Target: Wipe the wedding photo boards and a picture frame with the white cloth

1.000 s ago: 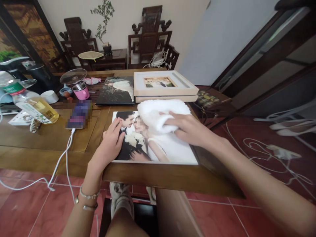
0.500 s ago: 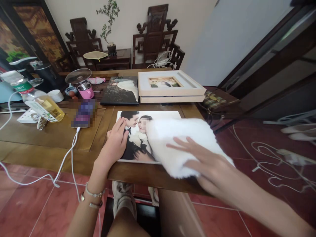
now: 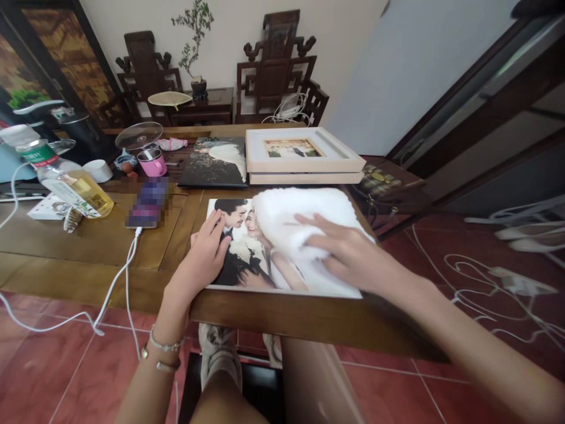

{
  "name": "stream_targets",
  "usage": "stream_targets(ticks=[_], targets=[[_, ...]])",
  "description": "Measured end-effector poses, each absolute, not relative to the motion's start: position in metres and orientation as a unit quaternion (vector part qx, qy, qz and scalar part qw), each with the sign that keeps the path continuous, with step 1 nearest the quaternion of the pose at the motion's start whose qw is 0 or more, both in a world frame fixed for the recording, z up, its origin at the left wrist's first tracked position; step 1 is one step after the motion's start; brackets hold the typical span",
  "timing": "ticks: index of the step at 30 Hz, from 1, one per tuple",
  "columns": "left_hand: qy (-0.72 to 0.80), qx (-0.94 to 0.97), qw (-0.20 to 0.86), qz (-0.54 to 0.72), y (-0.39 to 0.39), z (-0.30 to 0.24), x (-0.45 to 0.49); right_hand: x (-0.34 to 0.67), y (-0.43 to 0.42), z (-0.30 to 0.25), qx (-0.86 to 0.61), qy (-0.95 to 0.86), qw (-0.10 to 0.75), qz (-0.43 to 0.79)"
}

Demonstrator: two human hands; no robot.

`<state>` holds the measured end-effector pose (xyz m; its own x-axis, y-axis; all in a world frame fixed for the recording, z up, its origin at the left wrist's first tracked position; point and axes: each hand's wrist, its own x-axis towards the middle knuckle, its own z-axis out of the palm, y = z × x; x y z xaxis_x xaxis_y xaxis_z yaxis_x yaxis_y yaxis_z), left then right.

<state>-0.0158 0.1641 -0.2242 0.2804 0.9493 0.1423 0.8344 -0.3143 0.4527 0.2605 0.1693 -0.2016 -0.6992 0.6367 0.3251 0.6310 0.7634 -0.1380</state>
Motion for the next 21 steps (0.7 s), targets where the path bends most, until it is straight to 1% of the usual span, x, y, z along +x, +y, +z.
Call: stream_targets(ticks=[4, 7, 10, 15, 17, 21], targets=[[0.563, 0.788, 0.145, 0.202, 0.168, -0.227, -0.014, 0.244, 0.216, -0.199, -0.406, -0.901, 0.152, -0.008], [0.565, 0.785, 0.149, 0.206, 0.168, -0.227, -0.014, 0.234, 0.218, -0.198, -0.431, -0.888, 0.159, -0.01], [0.572, 0.779, 0.147, 0.21, 0.167, -0.226, -0.017, 0.228, 0.189, -0.2, -0.42, -0.891, 0.17, -0.012], [0.572, 0.779, 0.135, 0.218, 0.163, -0.226, -0.023, 0.224, 0.105, -0.201, -0.34, -0.917, 0.206, 0.015], [0.574, 0.779, 0.134, 0.212, 0.162, -0.226, -0.024, 0.225, 0.081, -0.197, -0.305, -0.93, 0.204, 0.022], [0.562, 0.788, 0.131, 0.214, 0.163, -0.227, -0.021, 0.228, 0.075, -0.194, -0.266, -0.945, 0.19, 0.031]])
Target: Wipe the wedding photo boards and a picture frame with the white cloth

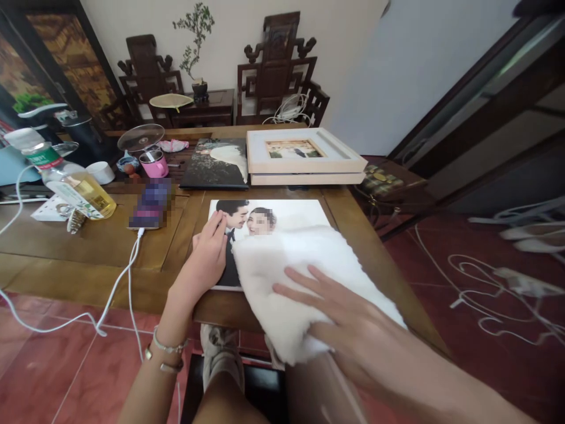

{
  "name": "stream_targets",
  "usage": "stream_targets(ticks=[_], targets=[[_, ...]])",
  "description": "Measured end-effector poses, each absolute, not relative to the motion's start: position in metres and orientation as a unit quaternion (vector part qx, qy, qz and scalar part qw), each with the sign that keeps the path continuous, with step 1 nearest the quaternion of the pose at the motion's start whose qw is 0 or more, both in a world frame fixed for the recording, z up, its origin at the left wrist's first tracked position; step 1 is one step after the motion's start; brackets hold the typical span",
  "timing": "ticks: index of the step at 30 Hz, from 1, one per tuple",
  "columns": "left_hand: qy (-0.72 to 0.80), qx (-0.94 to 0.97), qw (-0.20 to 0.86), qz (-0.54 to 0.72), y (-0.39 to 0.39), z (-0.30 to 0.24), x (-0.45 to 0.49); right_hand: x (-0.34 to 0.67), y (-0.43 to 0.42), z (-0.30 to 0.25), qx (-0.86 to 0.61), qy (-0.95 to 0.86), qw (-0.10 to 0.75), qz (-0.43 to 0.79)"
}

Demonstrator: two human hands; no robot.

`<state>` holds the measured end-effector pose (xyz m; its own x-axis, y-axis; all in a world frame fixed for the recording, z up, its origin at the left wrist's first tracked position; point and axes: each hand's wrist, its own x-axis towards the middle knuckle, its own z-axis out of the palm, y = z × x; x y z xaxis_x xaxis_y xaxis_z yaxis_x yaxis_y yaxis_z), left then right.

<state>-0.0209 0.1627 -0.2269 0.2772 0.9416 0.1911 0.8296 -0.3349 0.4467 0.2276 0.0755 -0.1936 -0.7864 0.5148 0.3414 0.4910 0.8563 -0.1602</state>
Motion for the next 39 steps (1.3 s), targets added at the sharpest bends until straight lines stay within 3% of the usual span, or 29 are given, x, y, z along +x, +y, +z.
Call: stream_targets(ticks=[12, 16, 26, 30, 39], targets=[[0.56, 0.791, 0.141, 0.203, 0.171, -0.228, -0.011, 0.22, 0.223, -0.187, -0.406, -0.902, 0.146, 0.021], [0.558, 0.791, 0.127, 0.218, 0.172, -0.232, -0.013, 0.212, 0.206, -0.189, -0.391, -0.907, 0.154, 0.031], [0.556, 0.792, 0.122, 0.221, 0.166, -0.227, -0.017, 0.222, 0.069, -0.196, -0.267, -0.937, 0.223, 0.032], [0.553, 0.793, 0.123, 0.222, 0.165, -0.227, -0.014, 0.227, 0.088, -0.194, -0.275, -0.939, 0.204, 0.042], [0.555, 0.792, 0.14, 0.212, 0.17, -0.227, -0.009, 0.22, 0.214, -0.188, -0.414, -0.898, 0.149, 0.026]])
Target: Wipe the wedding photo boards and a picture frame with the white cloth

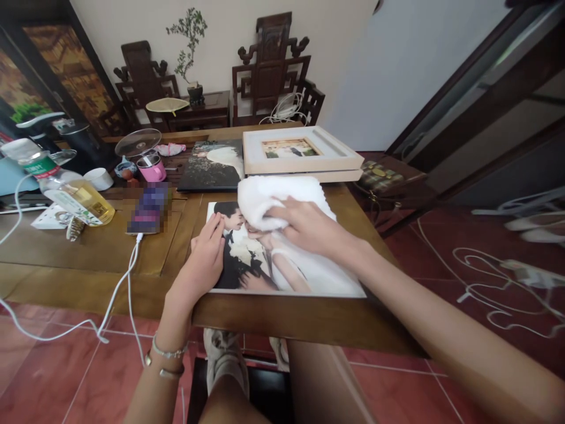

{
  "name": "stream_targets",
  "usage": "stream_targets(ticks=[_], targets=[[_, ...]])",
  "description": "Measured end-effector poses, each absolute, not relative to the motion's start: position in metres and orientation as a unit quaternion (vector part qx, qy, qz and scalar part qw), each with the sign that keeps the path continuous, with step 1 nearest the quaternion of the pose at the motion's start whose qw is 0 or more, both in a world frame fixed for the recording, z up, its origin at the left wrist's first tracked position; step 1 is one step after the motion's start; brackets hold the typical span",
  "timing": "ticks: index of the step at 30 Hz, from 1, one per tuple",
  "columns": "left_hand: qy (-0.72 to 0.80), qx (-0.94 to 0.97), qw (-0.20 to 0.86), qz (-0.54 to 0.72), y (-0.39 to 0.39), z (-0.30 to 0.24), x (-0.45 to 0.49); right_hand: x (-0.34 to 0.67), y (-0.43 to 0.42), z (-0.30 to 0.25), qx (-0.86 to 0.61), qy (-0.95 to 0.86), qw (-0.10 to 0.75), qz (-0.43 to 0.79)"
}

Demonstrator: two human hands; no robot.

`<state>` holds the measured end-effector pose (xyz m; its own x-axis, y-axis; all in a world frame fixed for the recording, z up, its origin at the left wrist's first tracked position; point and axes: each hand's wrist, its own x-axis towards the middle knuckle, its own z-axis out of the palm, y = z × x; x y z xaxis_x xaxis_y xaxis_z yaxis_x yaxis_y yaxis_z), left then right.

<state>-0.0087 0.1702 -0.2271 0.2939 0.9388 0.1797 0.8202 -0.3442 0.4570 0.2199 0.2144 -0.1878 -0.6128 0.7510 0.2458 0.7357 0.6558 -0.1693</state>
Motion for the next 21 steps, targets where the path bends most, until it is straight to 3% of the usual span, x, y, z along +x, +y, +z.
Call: stream_targets(ticks=[5, 15, 21], targets=[[0.551, 0.793, 0.141, 0.218, 0.17, -0.228, -0.015, 0.21, 0.215, -0.191, -0.429, -0.891, 0.148, -0.002], [0.56, 0.788, 0.146, 0.208, 0.163, -0.221, -0.022, 0.218, 0.077, -0.195, -0.3, -0.936, 0.184, 0.009], [0.562, 0.788, 0.147, 0.203, 0.162, -0.221, -0.02, 0.226, 0.098, -0.193, -0.297, -0.938, 0.175, 0.033]])
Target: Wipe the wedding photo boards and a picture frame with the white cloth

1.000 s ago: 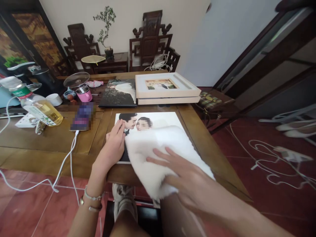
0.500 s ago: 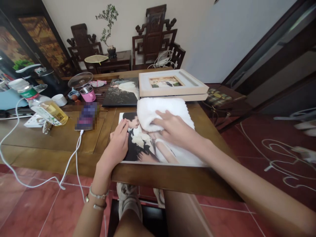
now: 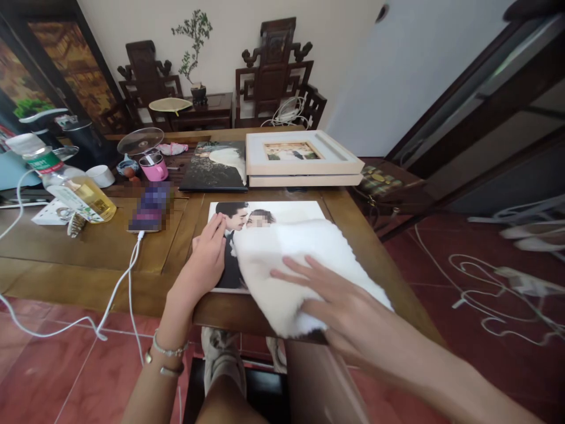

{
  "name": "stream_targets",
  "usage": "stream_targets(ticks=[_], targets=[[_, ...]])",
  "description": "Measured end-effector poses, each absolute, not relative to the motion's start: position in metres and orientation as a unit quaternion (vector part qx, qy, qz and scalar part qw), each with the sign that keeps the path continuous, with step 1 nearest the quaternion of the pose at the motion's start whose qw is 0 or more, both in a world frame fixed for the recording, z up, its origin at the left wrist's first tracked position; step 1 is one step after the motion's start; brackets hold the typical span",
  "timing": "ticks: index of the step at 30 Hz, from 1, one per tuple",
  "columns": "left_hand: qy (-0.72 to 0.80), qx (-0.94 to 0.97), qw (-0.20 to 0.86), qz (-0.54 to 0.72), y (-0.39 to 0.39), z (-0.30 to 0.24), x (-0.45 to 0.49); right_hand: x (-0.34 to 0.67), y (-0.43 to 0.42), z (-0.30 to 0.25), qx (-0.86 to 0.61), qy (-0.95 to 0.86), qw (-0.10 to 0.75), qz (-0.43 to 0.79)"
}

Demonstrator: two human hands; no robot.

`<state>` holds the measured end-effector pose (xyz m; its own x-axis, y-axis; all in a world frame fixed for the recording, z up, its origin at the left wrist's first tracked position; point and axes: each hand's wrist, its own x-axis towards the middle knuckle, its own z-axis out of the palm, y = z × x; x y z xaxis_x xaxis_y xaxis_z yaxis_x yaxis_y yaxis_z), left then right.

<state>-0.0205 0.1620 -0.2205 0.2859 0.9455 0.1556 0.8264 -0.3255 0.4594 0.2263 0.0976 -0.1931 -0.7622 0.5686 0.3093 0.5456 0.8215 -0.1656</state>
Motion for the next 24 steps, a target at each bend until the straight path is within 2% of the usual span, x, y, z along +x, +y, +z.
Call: stream_targets(ticks=[4, 11, 16, 24], targets=[[0.554, 0.791, 0.142, 0.216, 0.165, -0.225, -0.02, 0.222, 0.151, -0.196, -0.324, -0.929, 0.176, 0.026], [0.548, 0.791, 0.132, 0.237, 0.171, -0.231, -0.015, 0.203, 0.215, -0.186, -0.406, -0.905, 0.122, 0.026], [0.547, 0.789, 0.14, 0.243, 0.169, -0.231, -0.016, 0.198, 0.173, -0.195, -0.377, -0.916, 0.14, 0.016], [0.544, 0.793, 0.136, 0.237, 0.167, -0.228, -0.02, 0.198, 0.066, -0.192, -0.328, -0.916, 0.229, 0.03]])
